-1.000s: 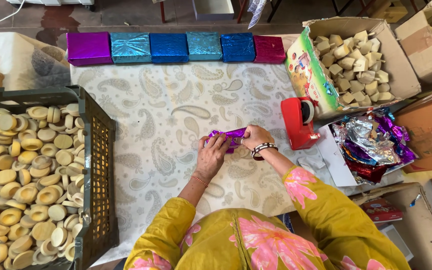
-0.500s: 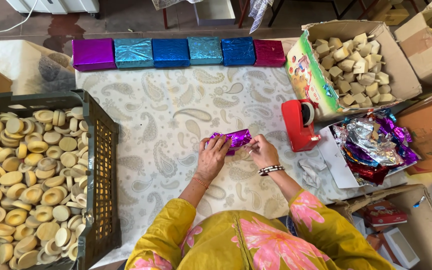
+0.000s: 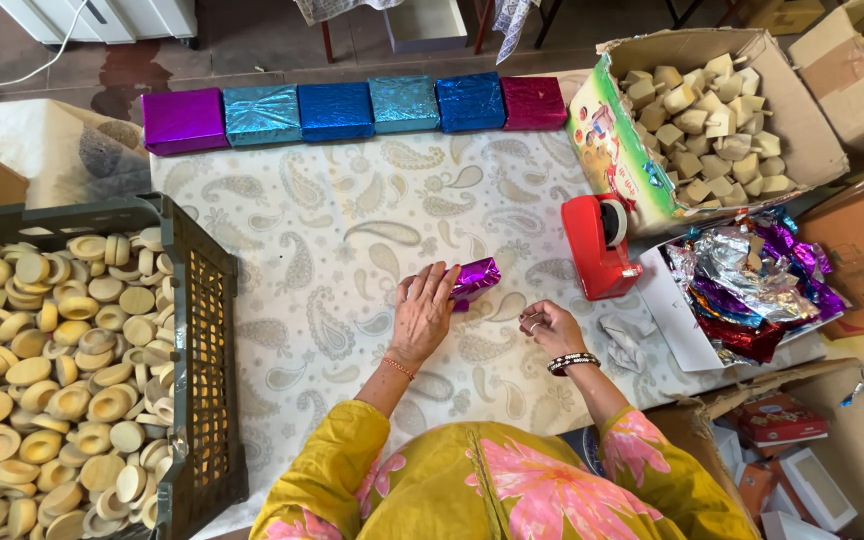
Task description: Wrapping small beige blocks into shiny purple and blue foil paper at a workbench.
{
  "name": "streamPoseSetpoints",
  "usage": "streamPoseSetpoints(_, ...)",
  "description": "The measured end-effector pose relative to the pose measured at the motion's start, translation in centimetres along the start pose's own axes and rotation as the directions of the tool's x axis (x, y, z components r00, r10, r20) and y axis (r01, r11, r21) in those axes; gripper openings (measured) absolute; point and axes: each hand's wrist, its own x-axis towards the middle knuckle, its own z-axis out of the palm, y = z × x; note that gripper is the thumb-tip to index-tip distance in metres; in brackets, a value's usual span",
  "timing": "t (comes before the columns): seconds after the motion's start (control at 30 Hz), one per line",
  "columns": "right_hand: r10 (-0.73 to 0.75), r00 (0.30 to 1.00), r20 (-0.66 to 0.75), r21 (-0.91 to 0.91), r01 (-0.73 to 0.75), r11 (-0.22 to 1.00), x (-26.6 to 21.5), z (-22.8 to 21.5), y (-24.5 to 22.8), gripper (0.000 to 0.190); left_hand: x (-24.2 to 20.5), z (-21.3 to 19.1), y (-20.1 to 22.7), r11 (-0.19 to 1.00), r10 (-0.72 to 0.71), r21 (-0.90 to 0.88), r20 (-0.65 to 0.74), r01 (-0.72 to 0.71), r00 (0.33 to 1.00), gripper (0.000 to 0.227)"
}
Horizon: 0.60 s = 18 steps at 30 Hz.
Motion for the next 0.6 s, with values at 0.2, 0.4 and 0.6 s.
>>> streamPoseSetpoints(0.2, 0.032, 0.999, 0.022, 0.046, -0.033, 0.998, -0.1, -0.2, 1.5, 0.017, 0.5, -0.2, 0.1, 0.979, -0.119, -0.162, 0.025, 0.121, 0.993, 0.08)
streamPoseSetpoints(0.4, 0.011, 0.998, 0.064, 0.095, -0.017, 0.995, 0.6, 0.3, 2.9, 0.014, 0.5, 1.7, -1.3, 0.911, -0.263, -0.295, 0.121, 0.287, 0.957, 0.079)
streamPoseSetpoints(0.6, 0.04, 0.995, 0.095, 0.144, -0.054, 0.988, 0.8, 1.9, 3.2, 0.014, 0.6, 1.5, -2.0, 0.792, -0.45, -0.434, 0.059, 0.429, 0.891, 0.065)
